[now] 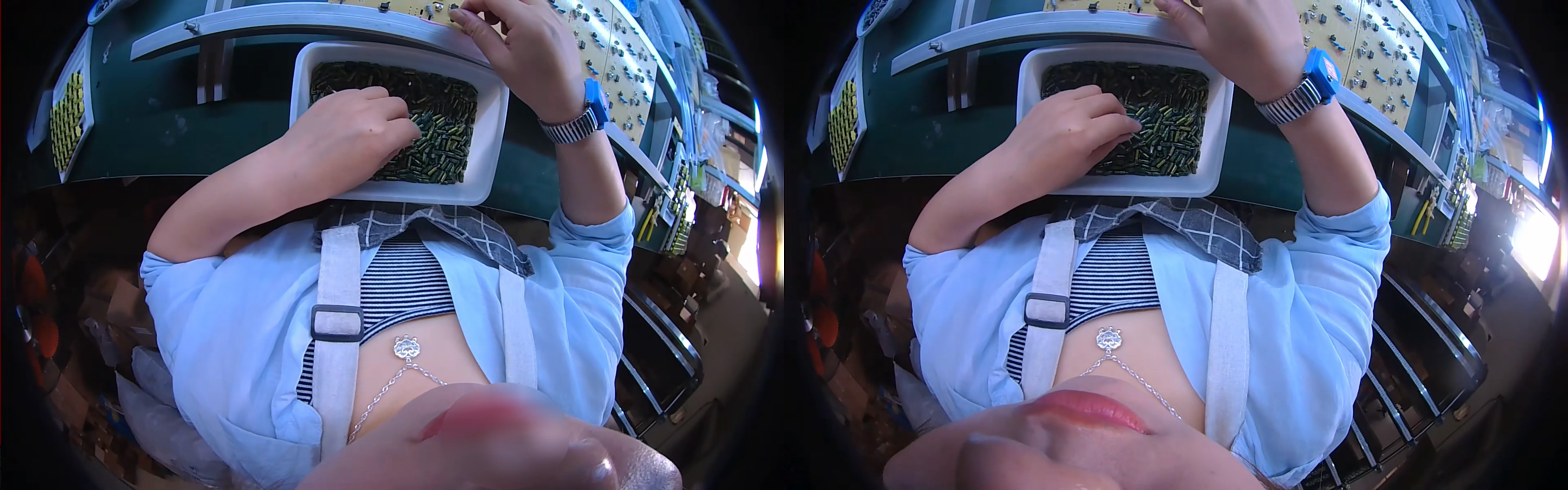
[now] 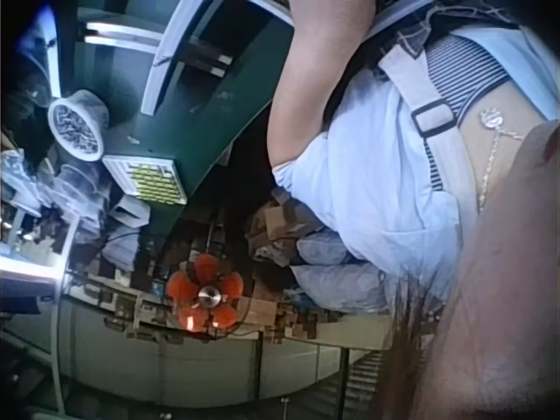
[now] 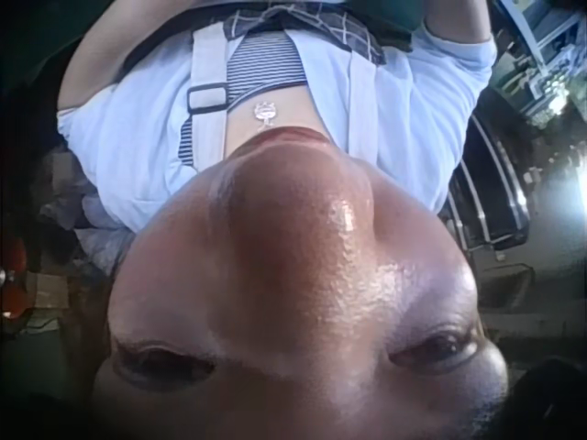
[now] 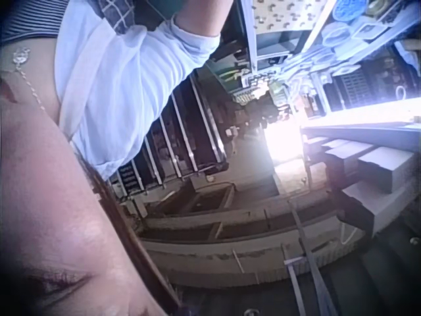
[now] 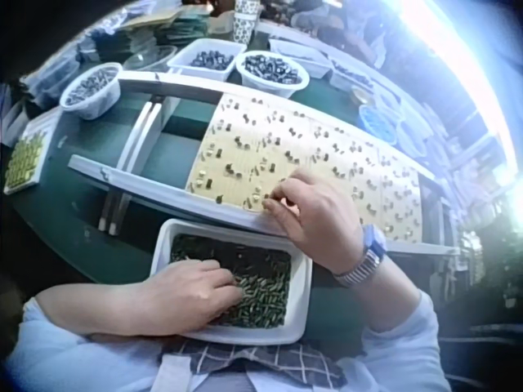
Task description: Manually pick small electronic components from a container and place them onto a circuit board or template.
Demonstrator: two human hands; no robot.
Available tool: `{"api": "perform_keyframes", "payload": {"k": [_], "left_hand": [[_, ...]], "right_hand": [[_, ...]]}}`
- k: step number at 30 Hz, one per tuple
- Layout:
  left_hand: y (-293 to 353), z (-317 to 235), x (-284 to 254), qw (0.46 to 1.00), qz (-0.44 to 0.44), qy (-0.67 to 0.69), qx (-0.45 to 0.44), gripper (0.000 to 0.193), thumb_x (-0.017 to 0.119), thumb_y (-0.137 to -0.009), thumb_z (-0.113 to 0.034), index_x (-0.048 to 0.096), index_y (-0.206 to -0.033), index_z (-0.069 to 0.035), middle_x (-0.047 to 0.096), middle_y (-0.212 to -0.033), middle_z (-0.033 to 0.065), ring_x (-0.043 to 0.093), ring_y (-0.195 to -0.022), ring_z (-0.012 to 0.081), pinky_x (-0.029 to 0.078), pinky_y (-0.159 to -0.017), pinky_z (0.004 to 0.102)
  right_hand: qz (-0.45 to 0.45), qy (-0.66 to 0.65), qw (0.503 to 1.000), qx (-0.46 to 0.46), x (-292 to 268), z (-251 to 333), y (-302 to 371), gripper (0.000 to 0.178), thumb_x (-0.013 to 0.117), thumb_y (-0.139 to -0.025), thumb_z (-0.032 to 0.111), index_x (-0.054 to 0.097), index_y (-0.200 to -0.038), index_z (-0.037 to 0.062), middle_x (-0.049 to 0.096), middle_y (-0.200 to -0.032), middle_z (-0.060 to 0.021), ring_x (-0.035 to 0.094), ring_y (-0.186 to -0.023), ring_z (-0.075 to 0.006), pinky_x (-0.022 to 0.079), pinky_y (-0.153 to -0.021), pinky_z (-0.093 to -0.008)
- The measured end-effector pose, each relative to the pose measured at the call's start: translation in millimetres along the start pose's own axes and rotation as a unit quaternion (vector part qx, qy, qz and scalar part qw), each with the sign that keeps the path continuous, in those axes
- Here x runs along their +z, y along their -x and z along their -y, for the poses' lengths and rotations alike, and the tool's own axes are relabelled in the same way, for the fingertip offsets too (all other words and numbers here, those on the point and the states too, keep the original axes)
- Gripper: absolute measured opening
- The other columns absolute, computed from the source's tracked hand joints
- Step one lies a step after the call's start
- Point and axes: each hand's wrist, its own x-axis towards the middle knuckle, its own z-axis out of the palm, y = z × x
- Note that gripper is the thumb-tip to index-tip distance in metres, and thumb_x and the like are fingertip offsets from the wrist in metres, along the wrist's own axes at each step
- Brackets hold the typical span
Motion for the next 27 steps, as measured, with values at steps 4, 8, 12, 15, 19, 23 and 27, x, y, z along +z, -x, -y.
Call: {"api": "perform_keyframes", "payload": {"k": [4,8,12,15,19,23,27], "left_hand": [[1,-3,-3,0.997,-0.020,0.066,-0.019,0.009,0.067,-0.081,-0.006,0.069,-0.089,-0.003,0.067,-0.089,0.0099,0.065,-0.088,0.0282,0.054,-0.077,0.0376],[-3,5,-25,0.990,-0.083,0.113,0.002,0.013,0.071,-0.083,-0.006,0.070,-0.096,-0.004,0.068,-0.093,0.0089,0.067,-0.090,0.0250,0.055,-0.075,0.0338],[-9,28,-64,0.969,-0.132,0.191,-0.082,0.017,0.073,-0.083,-0.009,0.071,-0.099,-0.006,0.068,-0.095,0.0087,0.067,-0.089,0.0248,0.054,-0.073,0.0341],[-14,48,-85,0.910,-0.089,0.277,-0.294,0.017,0.058,-0.096,-0.004,0.067,-0.109,0.003,0.068,-0.109,0.0139,0.065,-0.096,0.0146,0.051,-0.083,0.0273],[-25,54,-83,0.919,-0.145,0.235,-0.281,0.006,0.070,-0.086,0.002,0.070,-0.091,0.005,0.068,-0.086,0.0055,0.061,-0.075,0.0093,0.049,-0.066,0.0225],[-28,63,-84,0.956,-0.141,0.137,-0.219,0.006,0.070,-0.086,-0.002,0.070,-0.091,0.003,0.066,-0.082,0.0059,0.061,-0.073,0.0131,0.048,-0.066,0.0259],[-30,65,-82,0.972,-0.134,0.069,-0.180,0.007,0.072,-0.084,-0.005,0.070,-0.087,0.001,0.064,-0.080,0.0094,0.062,-0.075,0.0205,0.048,-0.066,0.0300]], "right_hand": [[-0.047,-0.038,0.995,-0.074,4,4,-2,0.011,0.071,-0.085,0.016,0.068,-0.082,0.0056,0.060,-0.076,-0.0109,0.061,-0.070,-0.0290,0.049,-0.063,-0.0362],[0.074,0.184,0.979,-0.045,-13,25,-3,0.012,0.072,-0.086,0.016,0.069,-0.091,0.0054,0.063,-0.080,-0.0085,0.063,-0.073,-0.0250,0.051,-0.064,-0.0337],[0.138,0.155,0.975,-0.083,-22,31,12,0.024,0.073,-0.084,0.017,0.069,-0.105,0.0066,0.065,-0.086,-0.0051,0.065,-0.076,-0.0231,0.053,-0.066,-0.0336],[0.249,0.036,0.966,-0.062,-6,40,42,0.023,0.073,-0.082,0.021,0.070,-0.102,0.0097,0.062,-0.083,-0.0051,0.062,-0.074,-0.0267,0.050,-0.063,-0.0360],[0.328,0.041,0.942,-0.063,12,43,64,0.019,0.072,-0.081,0.016,0.069,-0.098,0.0088,0.062,-0.085,-0.0054,0.062,-0.079,-0.0267,0.051,-0.067,-0.0369],[0.336,0.002,0.941,-0.048,13,38,68,0.019,0.071,-0.081,0.012,0.069,-0.099,0.0079,0.063,-0.089,-0.0062,0.063,-0.084,-0.0267,0.051,-0.071,-0.0378],[0.268,-0.047,0.961,-0.037,13,36,72,0.020,0.069,-0.082,0.010,0.068,-0.101,0.0074,0.065,-0.091,-0.0077,0.064,-0.085,-0.0273,0.052,-0.072,-0.0381]]}}
